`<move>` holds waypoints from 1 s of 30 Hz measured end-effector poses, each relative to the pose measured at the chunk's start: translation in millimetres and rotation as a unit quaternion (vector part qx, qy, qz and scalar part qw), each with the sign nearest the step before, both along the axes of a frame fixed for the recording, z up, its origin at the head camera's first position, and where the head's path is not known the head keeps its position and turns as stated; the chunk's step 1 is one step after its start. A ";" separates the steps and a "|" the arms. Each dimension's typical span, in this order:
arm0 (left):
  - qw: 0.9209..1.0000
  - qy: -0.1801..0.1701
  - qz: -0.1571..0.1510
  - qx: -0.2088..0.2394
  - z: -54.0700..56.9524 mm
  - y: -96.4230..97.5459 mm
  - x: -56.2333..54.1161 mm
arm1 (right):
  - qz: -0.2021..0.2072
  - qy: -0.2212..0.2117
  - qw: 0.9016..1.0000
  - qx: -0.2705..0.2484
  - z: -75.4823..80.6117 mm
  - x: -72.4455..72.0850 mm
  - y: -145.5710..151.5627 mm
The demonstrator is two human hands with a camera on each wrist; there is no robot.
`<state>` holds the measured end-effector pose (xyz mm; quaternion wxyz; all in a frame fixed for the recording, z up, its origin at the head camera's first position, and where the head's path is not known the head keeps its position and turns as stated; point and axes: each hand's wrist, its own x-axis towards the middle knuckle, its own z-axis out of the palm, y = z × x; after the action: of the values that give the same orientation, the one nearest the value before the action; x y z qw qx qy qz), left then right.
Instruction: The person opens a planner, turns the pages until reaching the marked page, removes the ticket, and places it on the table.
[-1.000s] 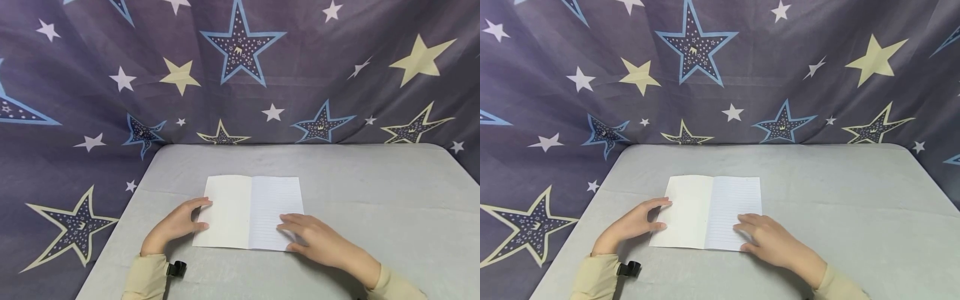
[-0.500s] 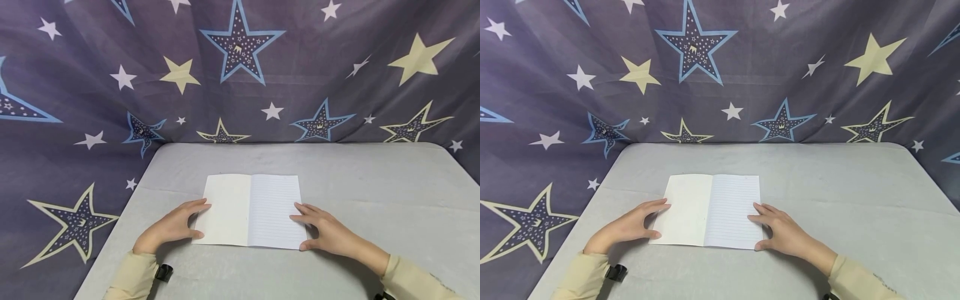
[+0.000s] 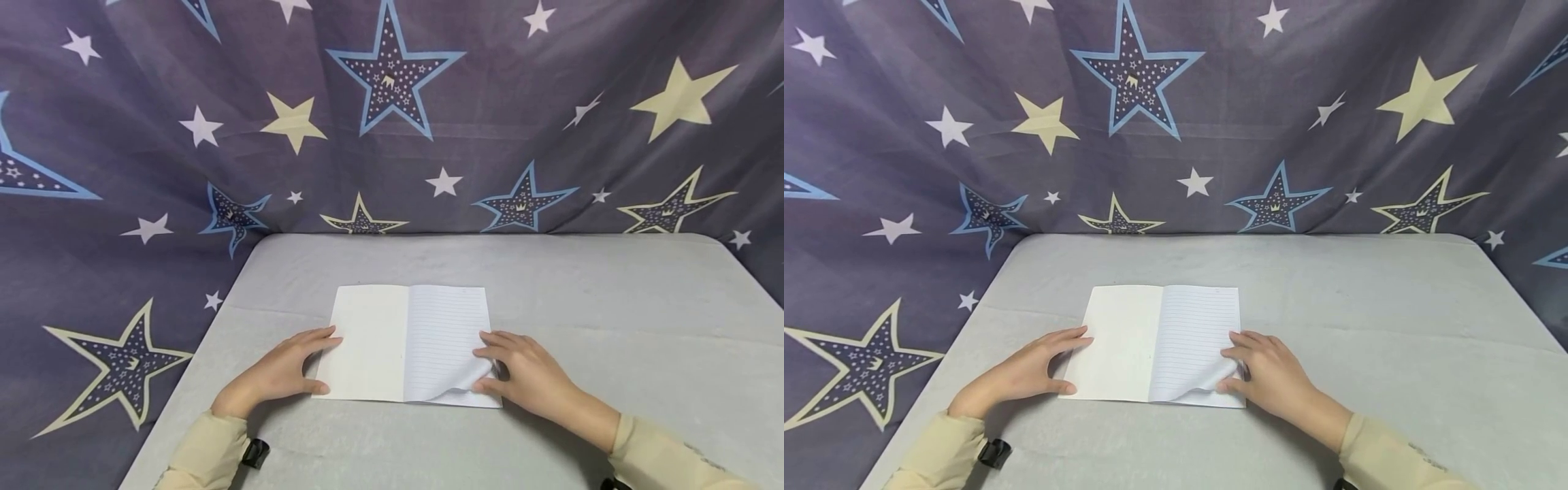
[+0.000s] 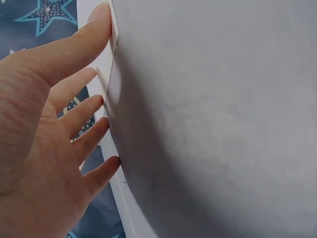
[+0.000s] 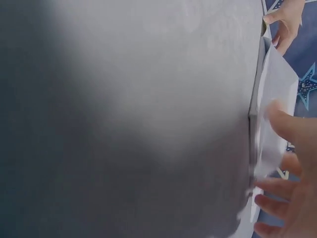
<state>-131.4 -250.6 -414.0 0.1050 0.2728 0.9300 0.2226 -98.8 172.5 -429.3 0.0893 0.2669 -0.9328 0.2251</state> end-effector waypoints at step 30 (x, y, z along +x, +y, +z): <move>0.999 0.023 0.048 0.009 -2.4 -18.8 4.3 | 0.063 -0.131 0.988 -0.055 15.1 -1.9 -111.1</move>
<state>-127.0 -269.4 -416.4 0.0709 0.2335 0.9423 0.2292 -100.7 61.4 -414.2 -0.0338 0.2876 -0.9041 0.3141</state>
